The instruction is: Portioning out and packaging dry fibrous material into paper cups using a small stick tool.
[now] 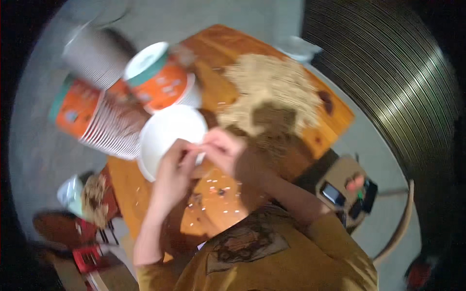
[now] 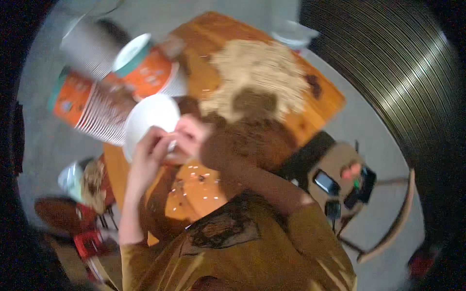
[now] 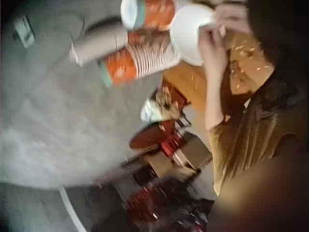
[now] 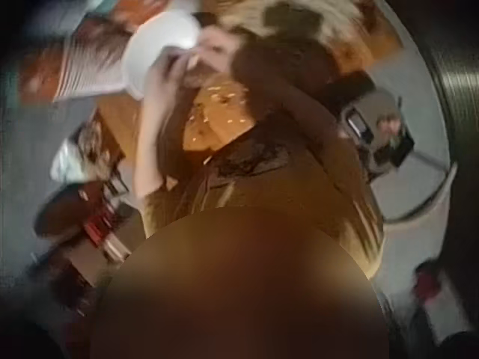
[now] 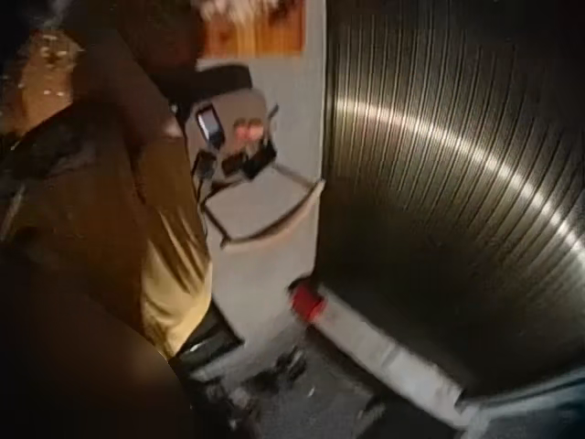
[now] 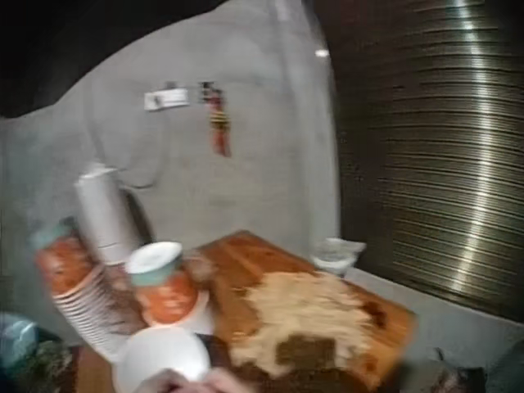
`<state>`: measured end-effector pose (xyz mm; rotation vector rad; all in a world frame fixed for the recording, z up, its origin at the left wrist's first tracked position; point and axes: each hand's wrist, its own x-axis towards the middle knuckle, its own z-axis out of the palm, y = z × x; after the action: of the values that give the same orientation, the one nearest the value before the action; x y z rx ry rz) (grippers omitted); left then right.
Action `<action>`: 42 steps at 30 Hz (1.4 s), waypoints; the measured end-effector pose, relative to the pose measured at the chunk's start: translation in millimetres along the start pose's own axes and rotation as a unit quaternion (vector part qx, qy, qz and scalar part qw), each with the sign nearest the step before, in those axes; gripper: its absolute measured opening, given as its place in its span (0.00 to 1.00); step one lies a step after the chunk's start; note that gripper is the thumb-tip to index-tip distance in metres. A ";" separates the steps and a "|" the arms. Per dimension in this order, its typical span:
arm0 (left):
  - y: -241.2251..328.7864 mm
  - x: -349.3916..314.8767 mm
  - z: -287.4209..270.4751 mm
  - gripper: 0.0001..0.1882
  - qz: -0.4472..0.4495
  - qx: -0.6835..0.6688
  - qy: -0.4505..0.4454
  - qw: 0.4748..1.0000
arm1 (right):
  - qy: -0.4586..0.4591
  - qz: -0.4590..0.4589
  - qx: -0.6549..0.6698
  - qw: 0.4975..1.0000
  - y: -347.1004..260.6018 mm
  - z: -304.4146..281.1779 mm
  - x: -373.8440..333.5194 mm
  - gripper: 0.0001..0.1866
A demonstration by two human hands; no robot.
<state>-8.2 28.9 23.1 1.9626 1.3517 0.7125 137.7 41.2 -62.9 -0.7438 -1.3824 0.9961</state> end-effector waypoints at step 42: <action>2.2 2.9 -12.7 0.07 -0.057 -0.074 -0.045 0.995 | -0.043 0.140 -0.042 0.988 -29.6 -26.3 0.7 0.10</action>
<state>-15.3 33.5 33.2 1.7647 1.3061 0.6428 167.5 32.6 -38.3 -0.9872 -1.4260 1.2055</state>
